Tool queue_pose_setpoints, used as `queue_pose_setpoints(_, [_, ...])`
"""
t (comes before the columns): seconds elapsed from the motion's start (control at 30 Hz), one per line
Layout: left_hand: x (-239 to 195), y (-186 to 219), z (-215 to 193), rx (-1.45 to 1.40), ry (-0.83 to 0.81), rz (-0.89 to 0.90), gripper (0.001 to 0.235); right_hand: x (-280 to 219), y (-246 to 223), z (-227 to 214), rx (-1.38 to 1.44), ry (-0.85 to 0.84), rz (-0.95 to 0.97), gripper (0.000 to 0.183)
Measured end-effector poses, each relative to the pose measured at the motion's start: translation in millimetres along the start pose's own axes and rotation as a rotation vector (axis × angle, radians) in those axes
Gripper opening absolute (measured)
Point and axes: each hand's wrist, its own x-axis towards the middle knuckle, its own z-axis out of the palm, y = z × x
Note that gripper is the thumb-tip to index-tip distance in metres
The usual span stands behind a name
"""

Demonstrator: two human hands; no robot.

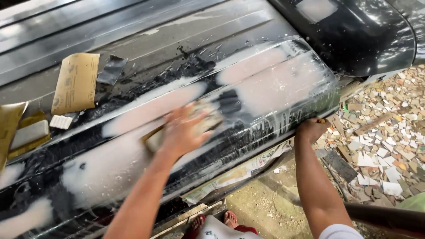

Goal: The person scrubs the hood of a black car using a sponge and a sanding block, applying a white cleaning substance. They repeatedly dip the sponge into a bucket of water and continue scrubbing different sections of the hood.

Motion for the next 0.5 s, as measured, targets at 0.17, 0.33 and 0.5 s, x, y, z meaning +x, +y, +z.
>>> queue_pose_setpoints(0.17, [60.2, 53.6, 44.8, -0.088, -0.101, 0.260, 0.069, 14.1, 17.5, 13.6, 0.065, 0.126, -0.081, 0.025])
queue_pose_setpoints(0.33, [-35.2, -44.3, -2.8, -0.007, -0.056, 0.041, 0.065, 26.4, 43.7, 42.6, 0.004, 0.198, -0.129, 0.027])
queue_pose_setpoints(0.5, [-1.7, -3.3, 5.6, -0.028, -0.118, -0.049, 0.068, 3.8, 11.5, 32.6, 0.037, 0.122, -0.030, 0.026])
